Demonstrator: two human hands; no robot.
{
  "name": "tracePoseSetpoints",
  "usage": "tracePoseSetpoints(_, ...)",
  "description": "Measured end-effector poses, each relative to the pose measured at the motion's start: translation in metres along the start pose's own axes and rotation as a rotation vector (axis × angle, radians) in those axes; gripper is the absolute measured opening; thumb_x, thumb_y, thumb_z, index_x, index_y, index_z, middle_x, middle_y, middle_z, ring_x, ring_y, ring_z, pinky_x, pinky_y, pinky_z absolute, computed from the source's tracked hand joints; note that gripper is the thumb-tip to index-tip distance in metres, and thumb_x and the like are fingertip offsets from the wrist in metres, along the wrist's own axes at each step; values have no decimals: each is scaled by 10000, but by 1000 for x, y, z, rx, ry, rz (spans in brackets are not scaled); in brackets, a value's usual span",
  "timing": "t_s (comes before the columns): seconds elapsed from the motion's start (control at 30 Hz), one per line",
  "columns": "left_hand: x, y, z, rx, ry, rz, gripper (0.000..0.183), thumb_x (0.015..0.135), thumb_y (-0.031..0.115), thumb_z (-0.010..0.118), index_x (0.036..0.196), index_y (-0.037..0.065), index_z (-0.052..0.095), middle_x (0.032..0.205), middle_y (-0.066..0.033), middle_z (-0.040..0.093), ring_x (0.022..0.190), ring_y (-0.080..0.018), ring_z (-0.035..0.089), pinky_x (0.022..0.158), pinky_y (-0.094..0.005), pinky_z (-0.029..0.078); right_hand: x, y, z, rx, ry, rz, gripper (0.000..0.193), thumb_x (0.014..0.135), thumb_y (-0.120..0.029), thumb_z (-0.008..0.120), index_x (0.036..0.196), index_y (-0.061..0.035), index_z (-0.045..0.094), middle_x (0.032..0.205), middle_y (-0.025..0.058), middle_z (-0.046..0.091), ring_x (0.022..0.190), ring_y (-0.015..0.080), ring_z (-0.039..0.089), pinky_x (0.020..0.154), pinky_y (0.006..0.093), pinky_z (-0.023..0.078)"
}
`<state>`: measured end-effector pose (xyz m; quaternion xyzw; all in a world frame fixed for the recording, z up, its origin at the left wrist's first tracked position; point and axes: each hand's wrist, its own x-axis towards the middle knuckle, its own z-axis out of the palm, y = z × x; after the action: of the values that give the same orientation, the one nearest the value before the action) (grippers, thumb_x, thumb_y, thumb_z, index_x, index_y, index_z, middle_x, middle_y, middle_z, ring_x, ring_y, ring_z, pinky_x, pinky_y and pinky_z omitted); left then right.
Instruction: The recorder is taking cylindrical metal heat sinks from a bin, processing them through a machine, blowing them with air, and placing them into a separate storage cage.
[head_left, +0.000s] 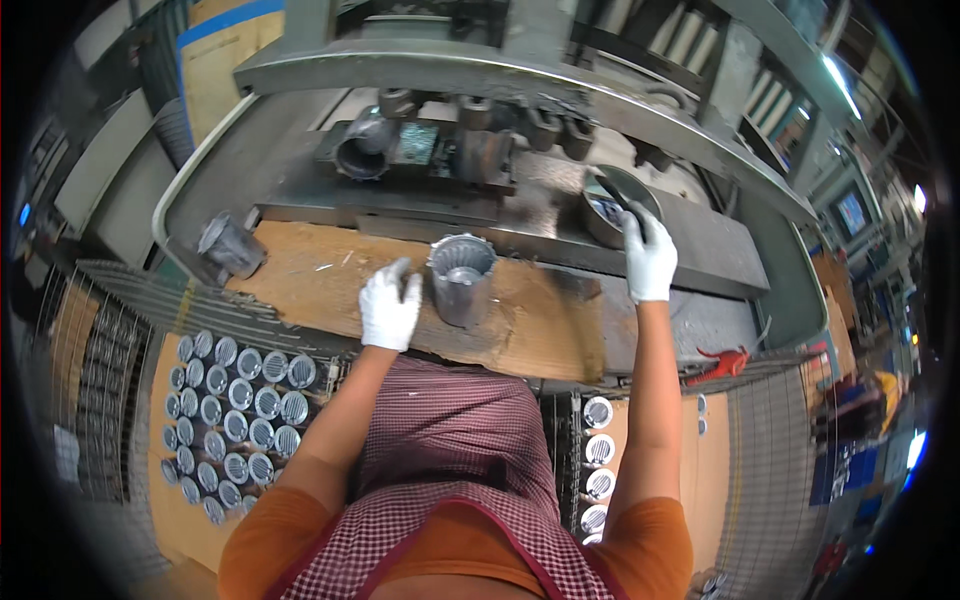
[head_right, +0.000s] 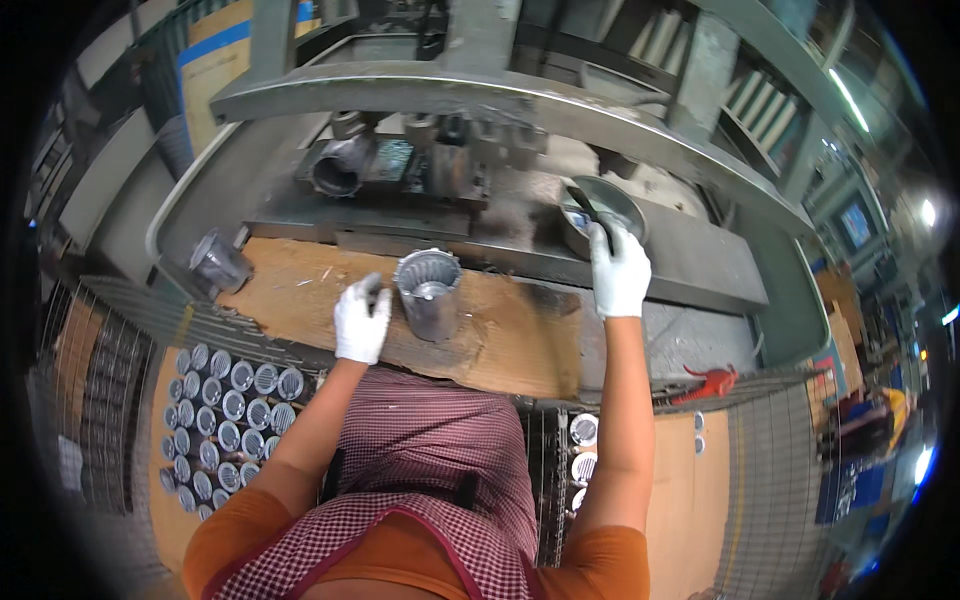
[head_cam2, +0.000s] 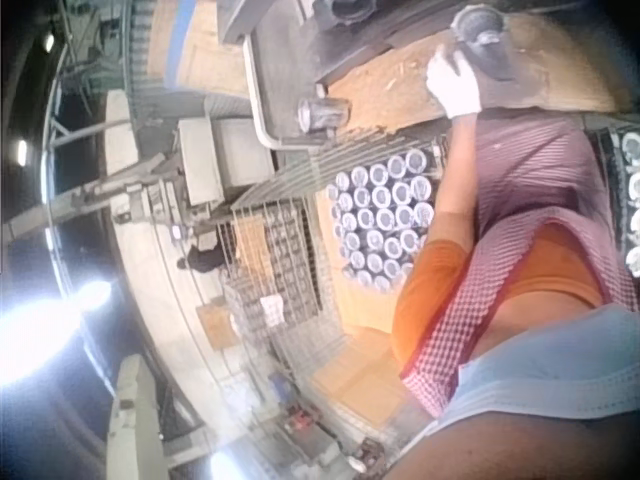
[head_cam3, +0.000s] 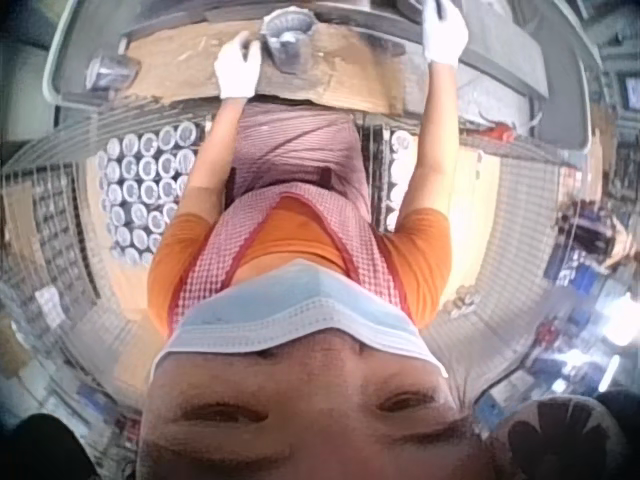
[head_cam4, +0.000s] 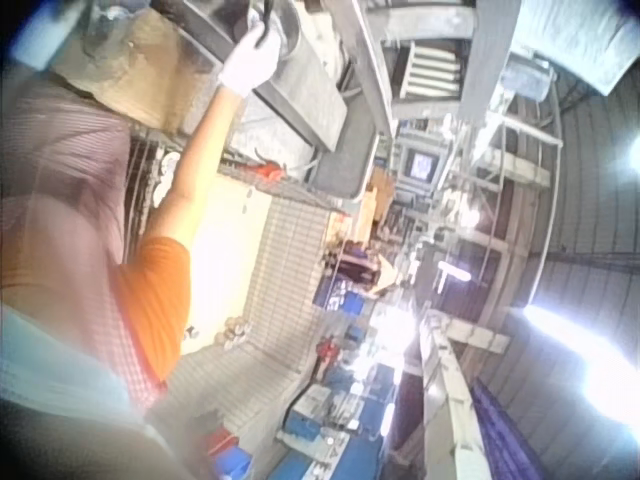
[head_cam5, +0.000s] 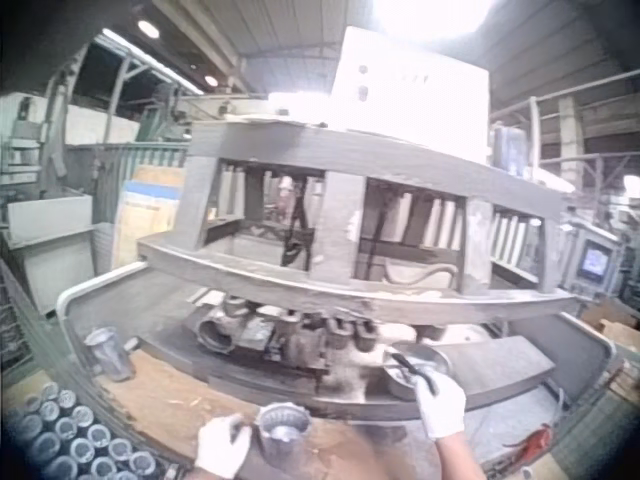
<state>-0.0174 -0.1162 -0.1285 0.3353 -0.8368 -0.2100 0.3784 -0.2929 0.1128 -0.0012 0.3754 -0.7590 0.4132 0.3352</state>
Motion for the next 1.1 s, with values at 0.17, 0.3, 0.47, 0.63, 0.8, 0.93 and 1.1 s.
tracePoseSetpoints(0.17, -1, -1, 1, -6, -31, -6, 350, 890, 319, 606, 1154, 90, 632, 1049, -149, 653, 1004, -329, 604, 886, -455, 449, 32, -111, 34, 128, -135, -269, 196, 878, -211, 642, 1030, -101, 699, 830, 133, 687, 769, 284, 670, 672, 387, 517)
tracePoseSetpoints(0.3, 0, -3, 0, 18, -13, 13, 342, 883, 316, 610, 1137, 89, 646, 1035, -148, 655, 974, -331, 606, 871, -454, 452, 69, -141, 110, -221, -112, -697, 197, 897, -248, 588, 980, -96, 681, 827, 132, 682, 772, 292, 670, 667, 387, 532)
tracePoseSetpoints(0.47, 0, -6, 0, -7, 18, 20, 325, 886, 311, 606, 1117, 88, 657, 1022, -144, 660, 968, -329, 607, 868, -454, 453, 101, -156, 144, -363, -307, -224, 330, 920, -416, 517, 1053, -169, 690, 908, 147, 703, 835, 342, 666, 736, 447, 520)
tracePoseSetpoints(0.63, 0, -5, -1, -20, 3, 9, 309, 888, 302, 604, 1109, 94, 660, 1014, -139, 661, 953, -327, 610, 857, -451, 455, 88, -131, 92, -304, -102, -490, 200, 861, -306, 636, 960, -145, 700, 815, 127, 695, 776, 311, 670, 667, 407, 537)
tracePoseSetpoints(0.8, -1, -7, 0, 23, 0, 23, 296, 884, 299, 608, 1103, 107, 664, 995, -129, 662, 946, -318, 611, 848, -445, 455, 85, -90, 52, -156, -1, -267, 146, 865, -264, 654, 841, -124, 690, 783, 116, 677, 680, 314, 646, 614, 418, 507)
tracePoseSetpoints(0.93, -1, -5, 1, 26, 18, 63, 288, 881, 293, 615, 1096, 106, 663, 992, -126, 662, 947, -315, 611, 850, -445, 454, 80, -40, 27, -110, 26, -120, 178, 868, -290, 647, 951, -150, 718, 869, 129, 694, 782, 326, 658, 707, 402, 516)
tracePoseSetpoints(1.1, 0, -8, -3, -150, 9, 23, 320, 885, 254, 626, 1148, 72, 616, 984, -141, 667, 900, -319, 639, 825, -439, 487, 62, 7, 2, -119, -107, 193, 292, 900, -344, 583, 1056, -130, 705, 1008, 148, 690, 948, 332, 648, 826, 393, 497)
